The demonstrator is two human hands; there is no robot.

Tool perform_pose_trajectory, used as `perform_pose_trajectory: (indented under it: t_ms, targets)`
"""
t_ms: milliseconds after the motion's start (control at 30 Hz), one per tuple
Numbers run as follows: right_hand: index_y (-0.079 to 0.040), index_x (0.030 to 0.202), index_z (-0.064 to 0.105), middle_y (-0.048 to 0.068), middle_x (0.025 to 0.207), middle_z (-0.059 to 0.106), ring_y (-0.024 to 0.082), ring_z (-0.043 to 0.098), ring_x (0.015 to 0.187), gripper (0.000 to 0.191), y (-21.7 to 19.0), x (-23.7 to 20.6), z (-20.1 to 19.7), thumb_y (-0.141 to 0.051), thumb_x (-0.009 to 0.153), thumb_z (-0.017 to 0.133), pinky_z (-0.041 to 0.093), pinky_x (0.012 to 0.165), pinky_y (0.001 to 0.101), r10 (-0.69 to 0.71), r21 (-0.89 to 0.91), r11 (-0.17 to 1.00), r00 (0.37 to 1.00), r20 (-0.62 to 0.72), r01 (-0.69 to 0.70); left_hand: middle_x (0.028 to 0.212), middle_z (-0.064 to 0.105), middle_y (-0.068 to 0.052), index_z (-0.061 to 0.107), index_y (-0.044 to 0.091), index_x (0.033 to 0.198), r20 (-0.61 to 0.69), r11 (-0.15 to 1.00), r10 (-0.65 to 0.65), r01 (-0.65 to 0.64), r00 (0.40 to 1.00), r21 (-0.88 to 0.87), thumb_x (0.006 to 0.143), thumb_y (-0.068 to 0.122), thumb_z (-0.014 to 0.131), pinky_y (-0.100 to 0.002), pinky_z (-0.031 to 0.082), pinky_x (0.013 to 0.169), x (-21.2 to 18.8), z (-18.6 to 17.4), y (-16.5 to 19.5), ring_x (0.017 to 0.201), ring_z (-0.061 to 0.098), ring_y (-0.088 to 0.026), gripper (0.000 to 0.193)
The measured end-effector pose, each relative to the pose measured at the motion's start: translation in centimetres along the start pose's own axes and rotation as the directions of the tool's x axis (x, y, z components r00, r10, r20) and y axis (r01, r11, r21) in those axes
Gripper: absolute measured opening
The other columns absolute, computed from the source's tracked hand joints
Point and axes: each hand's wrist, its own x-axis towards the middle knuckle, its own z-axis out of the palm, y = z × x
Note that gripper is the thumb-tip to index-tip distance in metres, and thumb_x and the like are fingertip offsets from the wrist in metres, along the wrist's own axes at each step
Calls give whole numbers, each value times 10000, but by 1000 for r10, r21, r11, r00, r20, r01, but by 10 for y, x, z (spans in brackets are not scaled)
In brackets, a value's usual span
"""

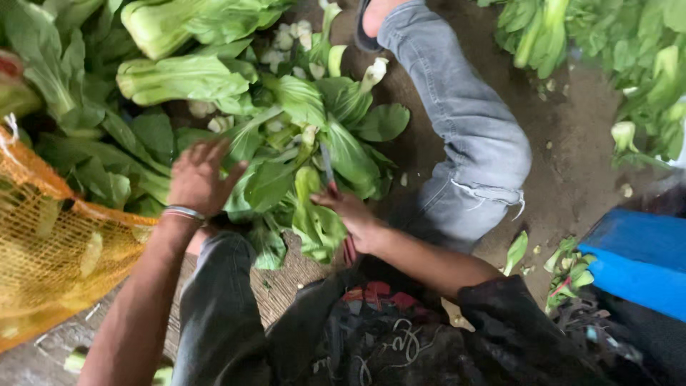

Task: The person sits on the floor and trims the root ends off bok choy heads using a small knife, then places the trimmed heads into an orange mesh bag beside them while discarded leaves and trimmings pile on the floor.

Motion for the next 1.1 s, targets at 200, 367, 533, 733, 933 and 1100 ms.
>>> perform_pose_trajectory:
  t_ms: [200, 367, 533, 733, 933, 1100]
  targets:
    - [-110, 1115, 570, 13, 966, 584, 110, 380, 517, 408, -209, -93, -114, -517, 1116, 608, 339, 467, 267, -739, 413, 516, 634, -228, 750, 1596, 446, -91, 554, 229, 1468, 95, 873, -141, 78, 985, 481, 864, 451, 686, -556, 339, 1138, -5, -44, -80, 1452, 383, -359, 657]
    - [-115, 1528, 561, 54, 1348, 690, 101, 336, 530, 462, -223, -121, -147, -382, 1153, 597, 277, 471, 254, -857, 118, 396, 413, -307, 911, 1620, 348, -50, 486, 375, 1473, 297, 807, -185, -28, 937, 590, 738, 536, 735, -576, 287, 1134, -3, -23, -89, 1492, 297, -353, 792]
    - [-168, 1402, 571, 11, 1143, 634, 82, 332, 538, 283, -124, -47, -63, -306, 1155, 586, 266, 433, 233, -729, -98, 683, 670, -138, 724, 1498, 586, -55, 608, 286, 1485, 255, 650, -177, -82, 951, 756, 1012, 293, 557, -540, 215, 1200, 4, -14, -108, 1462, 431, -294, 476]
    - [-121, 1337, 576, 87, 1120, 683, 69, 347, 483, 218, -92, -25, -11, -172, 1129, 537, 262, 442, 242, -577, -100, 810, 816, 40, 578, 1588, 419, -3, 616, 402, 1341, 350, 551, -88, -247, 933, 797, 948, 410, 541, -594, 10, 1197, 18, -11, -100, 1521, 231, -263, 400]
    - [-50, 1346, 556, 144, 1069, 675, 63, 397, 535, 220, -91, -29, 4, -121, 1139, 535, 326, 498, 234, -614, -246, 736, 775, 151, 631, 1581, 481, 14, 633, 339, 1359, 303, 712, 45, -243, 952, 659, 898, 364, 699, -578, 99, 1244, 19, -44, -95, 1565, 252, -252, 467]
    - [-29, 1369, 579, 76, 878, 647, 45, 403, 596, 270, -97, -40, 30, -183, 1159, 508, 340, 553, 212, -568, -514, 609, 785, 247, 603, 1515, 494, -163, 548, 239, 1476, -71, 994, 73, -67, 995, 83, 709, 382, 887, -557, 190, 1201, 2, -106, -54, 1426, 410, -328, 851]
